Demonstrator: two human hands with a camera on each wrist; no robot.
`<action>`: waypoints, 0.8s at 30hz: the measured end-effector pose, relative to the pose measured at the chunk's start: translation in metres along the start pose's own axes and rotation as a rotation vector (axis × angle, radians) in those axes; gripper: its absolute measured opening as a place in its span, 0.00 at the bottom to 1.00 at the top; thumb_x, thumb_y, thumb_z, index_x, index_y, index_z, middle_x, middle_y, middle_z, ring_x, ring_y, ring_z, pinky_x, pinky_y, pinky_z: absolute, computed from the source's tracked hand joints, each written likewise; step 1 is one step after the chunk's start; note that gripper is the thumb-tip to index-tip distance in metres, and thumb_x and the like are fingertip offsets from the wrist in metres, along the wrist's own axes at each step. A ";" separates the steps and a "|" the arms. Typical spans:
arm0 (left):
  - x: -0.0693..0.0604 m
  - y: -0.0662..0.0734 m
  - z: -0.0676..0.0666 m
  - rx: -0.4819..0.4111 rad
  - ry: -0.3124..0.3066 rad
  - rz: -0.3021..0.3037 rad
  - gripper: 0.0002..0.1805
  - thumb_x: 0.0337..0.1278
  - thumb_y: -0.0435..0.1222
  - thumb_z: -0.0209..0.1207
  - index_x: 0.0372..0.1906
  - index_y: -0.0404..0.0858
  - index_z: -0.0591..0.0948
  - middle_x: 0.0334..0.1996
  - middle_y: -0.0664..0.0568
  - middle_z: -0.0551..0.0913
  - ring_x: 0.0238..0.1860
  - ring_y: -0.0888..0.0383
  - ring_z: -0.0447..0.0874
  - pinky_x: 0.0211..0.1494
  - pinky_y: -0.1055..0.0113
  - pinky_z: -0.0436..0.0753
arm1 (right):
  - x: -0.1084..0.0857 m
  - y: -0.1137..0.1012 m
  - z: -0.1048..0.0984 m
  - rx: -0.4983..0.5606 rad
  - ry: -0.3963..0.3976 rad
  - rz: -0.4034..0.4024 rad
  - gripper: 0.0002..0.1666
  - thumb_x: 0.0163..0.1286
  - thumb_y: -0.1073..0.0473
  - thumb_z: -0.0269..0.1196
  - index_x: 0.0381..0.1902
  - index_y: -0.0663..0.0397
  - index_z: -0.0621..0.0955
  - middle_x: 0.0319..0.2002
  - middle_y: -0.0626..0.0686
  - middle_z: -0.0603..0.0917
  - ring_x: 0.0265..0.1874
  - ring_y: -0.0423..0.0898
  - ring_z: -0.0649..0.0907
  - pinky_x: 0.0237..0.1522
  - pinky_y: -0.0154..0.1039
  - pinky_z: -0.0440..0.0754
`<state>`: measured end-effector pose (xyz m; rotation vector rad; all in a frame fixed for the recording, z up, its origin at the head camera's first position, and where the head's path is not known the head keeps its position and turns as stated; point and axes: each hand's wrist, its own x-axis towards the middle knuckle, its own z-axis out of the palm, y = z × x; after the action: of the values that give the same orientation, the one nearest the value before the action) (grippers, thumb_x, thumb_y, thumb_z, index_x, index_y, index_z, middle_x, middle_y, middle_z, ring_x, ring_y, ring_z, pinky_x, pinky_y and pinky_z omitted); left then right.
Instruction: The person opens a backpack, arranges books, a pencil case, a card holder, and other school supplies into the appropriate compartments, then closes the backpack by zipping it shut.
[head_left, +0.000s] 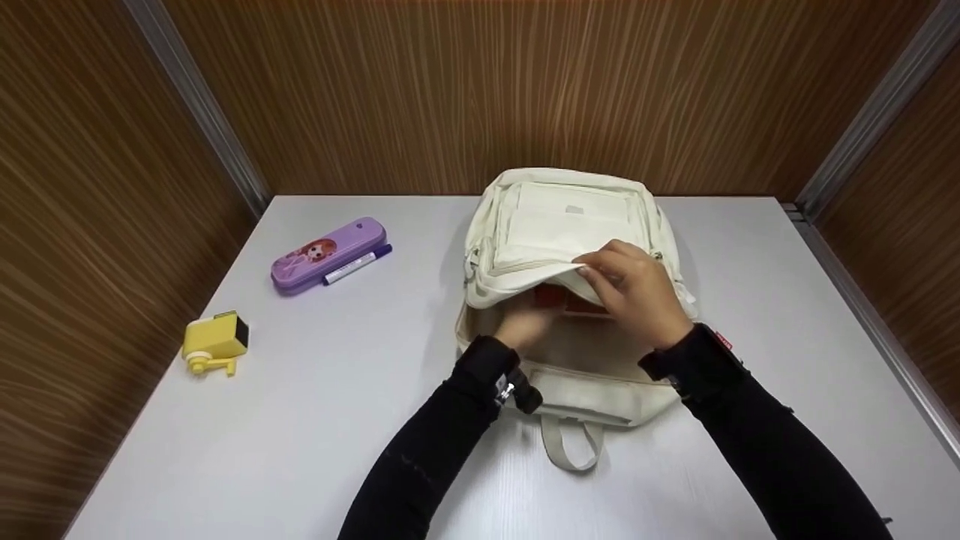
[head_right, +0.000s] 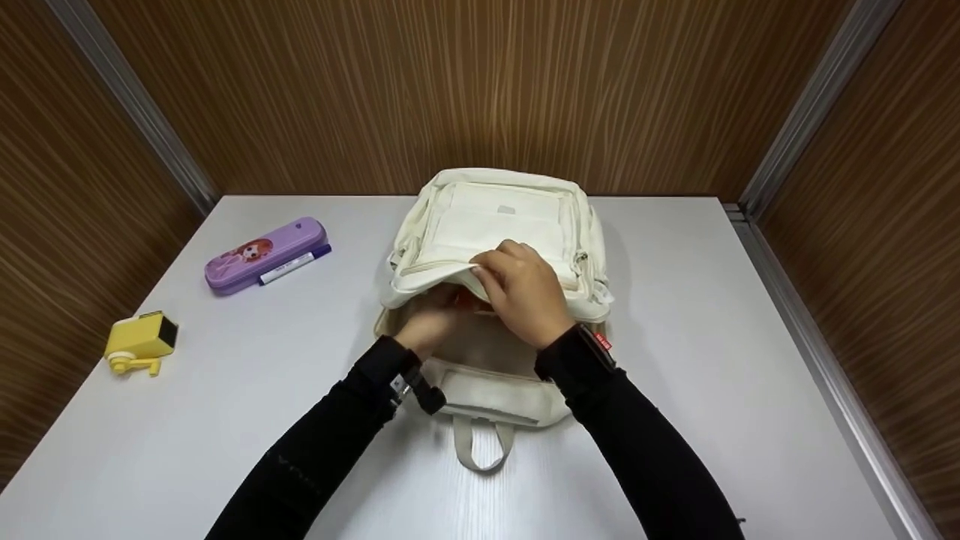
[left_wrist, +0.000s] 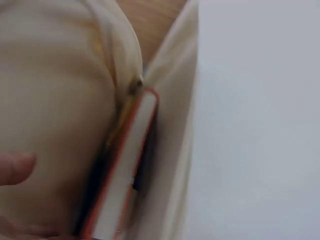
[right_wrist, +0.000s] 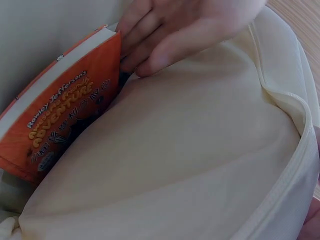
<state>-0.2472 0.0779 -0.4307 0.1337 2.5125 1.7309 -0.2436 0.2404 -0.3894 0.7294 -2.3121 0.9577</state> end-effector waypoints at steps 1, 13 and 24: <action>-0.001 -0.007 0.000 0.004 -0.026 0.003 0.29 0.60 0.37 0.58 0.66 0.33 0.70 0.64 0.40 0.74 0.66 0.47 0.71 0.71 0.60 0.69 | -0.001 0.000 0.000 0.001 0.000 0.002 0.05 0.65 0.64 0.66 0.37 0.58 0.87 0.29 0.53 0.82 0.30 0.41 0.76 0.35 0.29 0.70; -0.031 -0.040 -0.096 0.043 -0.709 0.118 0.18 0.70 0.37 0.52 0.52 0.27 0.81 0.51 0.36 0.84 0.55 0.39 0.81 0.56 0.50 0.82 | -0.032 0.003 0.011 0.039 -0.073 0.022 0.05 0.63 0.65 0.67 0.37 0.54 0.87 0.31 0.49 0.84 0.33 0.38 0.79 0.38 0.28 0.74; 0.007 -0.057 -0.119 0.008 -0.115 0.004 0.11 0.67 0.37 0.55 0.41 0.32 0.81 0.35 0.50 0.84 0.36 0.58 0.82 0.37 0.67 0.77 | -0.079 -0.005 0.046 -0.157 -0.353 -0.020 0.07 0.57 0.55 0.71 0.33 0.47 0.84 0.29 0.44 0.79 0.30 0.39 0.78 0.32 0.37 0.79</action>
<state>-0.2697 -0.0519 -0.4421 0.2315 2.4398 1.6637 -0.1963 0.2241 -0.4658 0.9128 -2.6411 0.6694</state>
